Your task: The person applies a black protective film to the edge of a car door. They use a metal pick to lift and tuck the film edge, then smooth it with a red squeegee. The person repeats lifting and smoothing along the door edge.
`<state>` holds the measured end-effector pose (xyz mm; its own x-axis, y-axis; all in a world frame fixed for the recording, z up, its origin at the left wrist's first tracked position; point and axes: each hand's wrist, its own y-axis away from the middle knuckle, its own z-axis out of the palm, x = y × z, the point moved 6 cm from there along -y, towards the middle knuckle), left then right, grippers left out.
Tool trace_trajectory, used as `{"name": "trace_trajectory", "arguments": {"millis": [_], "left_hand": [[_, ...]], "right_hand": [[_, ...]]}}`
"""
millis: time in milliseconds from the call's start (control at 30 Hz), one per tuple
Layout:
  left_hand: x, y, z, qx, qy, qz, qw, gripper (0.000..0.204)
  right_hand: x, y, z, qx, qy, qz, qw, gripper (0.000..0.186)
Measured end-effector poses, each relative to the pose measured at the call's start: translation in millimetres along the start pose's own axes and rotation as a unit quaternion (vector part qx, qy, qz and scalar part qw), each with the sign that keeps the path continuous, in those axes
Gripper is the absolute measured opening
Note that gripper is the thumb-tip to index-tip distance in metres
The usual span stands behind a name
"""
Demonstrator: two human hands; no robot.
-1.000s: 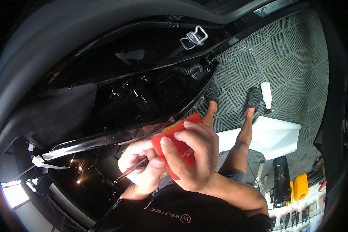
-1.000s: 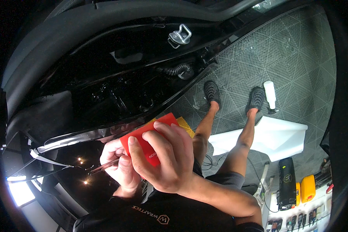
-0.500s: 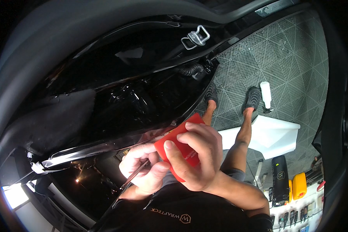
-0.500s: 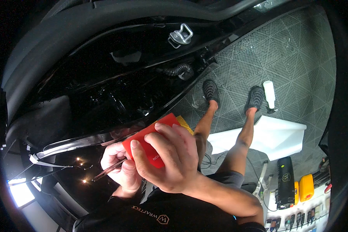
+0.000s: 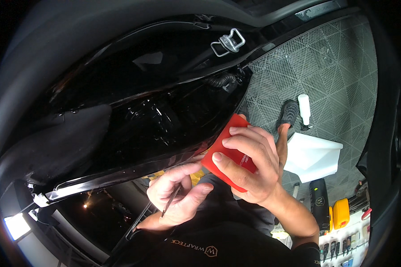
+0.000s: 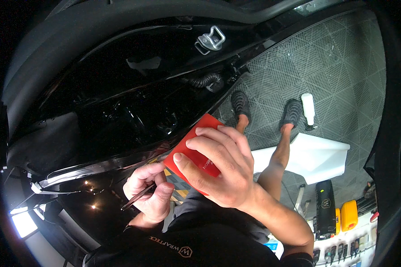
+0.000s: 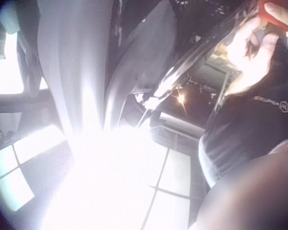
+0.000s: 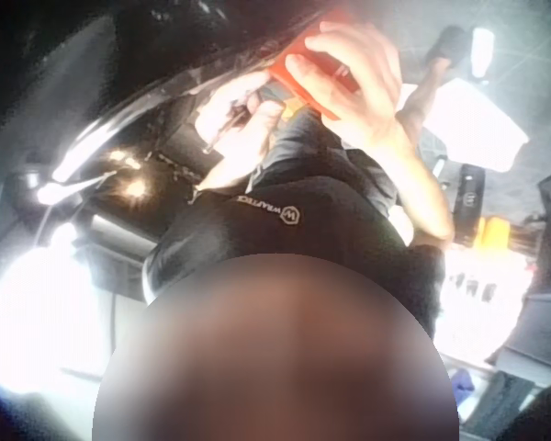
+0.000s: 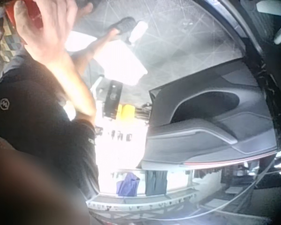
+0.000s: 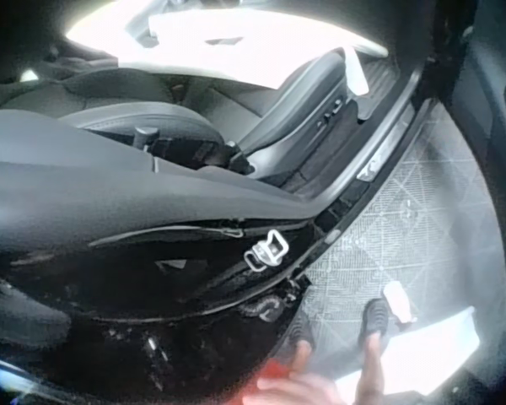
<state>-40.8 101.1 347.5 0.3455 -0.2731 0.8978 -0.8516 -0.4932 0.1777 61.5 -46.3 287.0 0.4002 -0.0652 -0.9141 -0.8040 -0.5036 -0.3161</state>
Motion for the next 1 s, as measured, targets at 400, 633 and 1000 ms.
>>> {"name": "trace_trajectory", "arguments": {"millis": [400,633,1000], "left_hand": [[3,-2,1,-0.002,0.015,-0.007,1.0,0.045],[6,-9,0,-0.012,-0.013,0.009,1.0,0.042],[4,-8,-2,-0.007,0.009,0.011,1.0,0.045]], "right_hand": [[-10,-6,6,0.009,-0.026,0.022,0.999,0.052],[-15,-11,6,0.002,-0.021,0.05,0.999,0.052],[-11,-4,-3,-0.014,-0.015,0.061,0.998,0.06]]}}
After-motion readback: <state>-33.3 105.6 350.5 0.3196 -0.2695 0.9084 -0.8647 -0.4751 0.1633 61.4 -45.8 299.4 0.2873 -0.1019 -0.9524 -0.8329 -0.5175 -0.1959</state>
